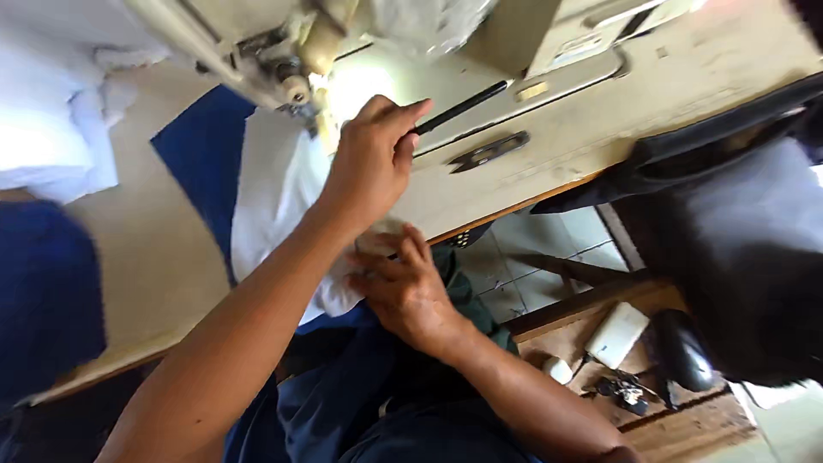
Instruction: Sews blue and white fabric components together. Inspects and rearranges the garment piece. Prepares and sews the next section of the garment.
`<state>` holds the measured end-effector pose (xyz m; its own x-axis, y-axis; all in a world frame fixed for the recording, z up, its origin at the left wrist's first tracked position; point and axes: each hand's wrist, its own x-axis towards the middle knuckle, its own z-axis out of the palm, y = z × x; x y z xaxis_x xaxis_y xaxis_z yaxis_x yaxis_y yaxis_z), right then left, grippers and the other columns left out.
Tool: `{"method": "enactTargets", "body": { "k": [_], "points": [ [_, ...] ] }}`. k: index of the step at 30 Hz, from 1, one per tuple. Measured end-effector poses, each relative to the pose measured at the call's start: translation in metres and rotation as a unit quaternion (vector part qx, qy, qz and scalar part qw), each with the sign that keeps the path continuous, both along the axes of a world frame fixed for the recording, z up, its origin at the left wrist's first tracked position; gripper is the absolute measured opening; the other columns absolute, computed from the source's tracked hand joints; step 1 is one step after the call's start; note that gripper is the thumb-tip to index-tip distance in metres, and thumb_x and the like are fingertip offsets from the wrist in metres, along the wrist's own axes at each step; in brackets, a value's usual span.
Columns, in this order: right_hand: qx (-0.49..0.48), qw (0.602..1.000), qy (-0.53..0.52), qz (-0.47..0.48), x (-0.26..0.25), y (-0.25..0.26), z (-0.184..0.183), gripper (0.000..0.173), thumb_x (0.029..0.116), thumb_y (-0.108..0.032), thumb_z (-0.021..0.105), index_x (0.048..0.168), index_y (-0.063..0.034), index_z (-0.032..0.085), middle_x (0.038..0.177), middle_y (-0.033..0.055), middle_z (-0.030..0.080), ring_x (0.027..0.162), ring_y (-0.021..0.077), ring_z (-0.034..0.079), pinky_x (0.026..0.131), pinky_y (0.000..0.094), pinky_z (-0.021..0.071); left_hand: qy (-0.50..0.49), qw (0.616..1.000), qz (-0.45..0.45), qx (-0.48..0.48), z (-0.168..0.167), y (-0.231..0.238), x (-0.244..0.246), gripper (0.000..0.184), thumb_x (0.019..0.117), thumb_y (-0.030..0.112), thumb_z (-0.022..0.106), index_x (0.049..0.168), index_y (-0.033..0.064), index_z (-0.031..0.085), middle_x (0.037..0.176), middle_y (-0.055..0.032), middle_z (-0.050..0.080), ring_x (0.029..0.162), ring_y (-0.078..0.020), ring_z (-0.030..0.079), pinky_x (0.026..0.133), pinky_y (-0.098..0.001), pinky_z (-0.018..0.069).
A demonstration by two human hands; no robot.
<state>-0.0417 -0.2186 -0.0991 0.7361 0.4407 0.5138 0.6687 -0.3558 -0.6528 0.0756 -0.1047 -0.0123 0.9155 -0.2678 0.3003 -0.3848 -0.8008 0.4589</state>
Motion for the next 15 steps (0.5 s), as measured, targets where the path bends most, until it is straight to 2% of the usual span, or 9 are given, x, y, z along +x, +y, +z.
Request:
{"method": "enactTargets", "body": {
  "k": [3,6,9,11,13,15],
  "points": [
    [0.002,1.0,-0.005,0.006,0.001,0.0,0.001,0.02,0.0943,-0.009,0.065,0.098,-0.0204,0.082,0.118,-0.0011,0.076,0.126,0.0271,0.062,0.118,0.0567,0.0349,0.008,0.999,-0.002,-0.042,-0.018,-0.047,0.042,0.026,0.1026,0.015,0.059,0.122,0.0027,0.07,0.113,-0.0134,0.072,0.103,-0.0204,0.071,0.094,-0.0363,0.0578],
    [0.008,1.0,-0.009,0.008,0.002,-0.002,0.002,0.018,0.0936,-0.008,0.066,0.094,-0.0182,0.081,0.107,-0.0006,0.078,0.122,0.0268,0.064,0.118,0.0554,0.034,0.021,1.0,-0.003,-0.014,-0.023,-0.081,0.071,0.021,0.101,0.016,0.06,0.111,0.0023,0.072,0.109,-0.0148,0.072,0.105,-0.0286,0.07,0.094,-0.0469,0.055],
    [0.009,1.0,-0.005,0.003,0.003,-0.003,0.003,0.016,0.092,-0.008,0.067,0.088,-0.0166,0.08,0.097,-0.0006,0.077,0.116,0.0255,0.066,0.117,0.0543,0.0361,0.029,0.999,-0.012,0.023,-0.022,-0.106,0.087,0.021,0.1011,0.017,0.059,0.11,0.0043,0.073,0.112,-0.0142,0.072,0.11,-0.0306,0.069,0.094,-0.0497,0.0542],
    [0.007,1.0,0.001,0.002,0.002,-0.003,0.002,0.015,0.0919,-0.01,0.068,0.086,-0.0173,0.08,0.097,-0.0018,0.078,0.116,0.0247,0.066,0.116,0.0541,0.0378,0.034,0.998,-0.02,0.045,-0.018,-0.112,0.085,0.028,0.1025,0.024,0.059,0.118,0.0047,0.072,0.12,-0.0162,0.07,0.114,-0.0325,0.067,0.096,-0.0503,0.0531],
    [0.003,1.0,0.005,0.008,0.002,-0.002,0.001,0.015,0.0917,-0.01,0.068,0.09,-0.019,0.081,0.1,-0.0027,0.078,0.118,0.0244,0.065,0.116,0.0539,0.0372,0.058,0.996,-0.024,0.063,-0.004,-0.099,0.069,0.044,0.1039,0.037,0.059,0.135,0.0066,0.064,0.128,-0.0186,0.066,0.119,-0.034,0.064,0.098,-0.0501,0.0521],
    [-0.001,1.0,0.004,0.01,0.001,0.0,0.0,0.019,0.0921,-0.01,0.068,0.096,-0.0215,0.082,0.105,-0.0031,0.078,0.121,0.0247,0.064,0.116,0.0552,0.0362,0.074,0.995,-0.02,0.062,0.006,-0.064,0.034,0.046,0.1063,0.041,0.053,0.138,0.0083,0.063,0.125,-0.0152,0.068,0.12,-0.0314,0.063,0.099,-0.0491,0.0514]
  ]
}}
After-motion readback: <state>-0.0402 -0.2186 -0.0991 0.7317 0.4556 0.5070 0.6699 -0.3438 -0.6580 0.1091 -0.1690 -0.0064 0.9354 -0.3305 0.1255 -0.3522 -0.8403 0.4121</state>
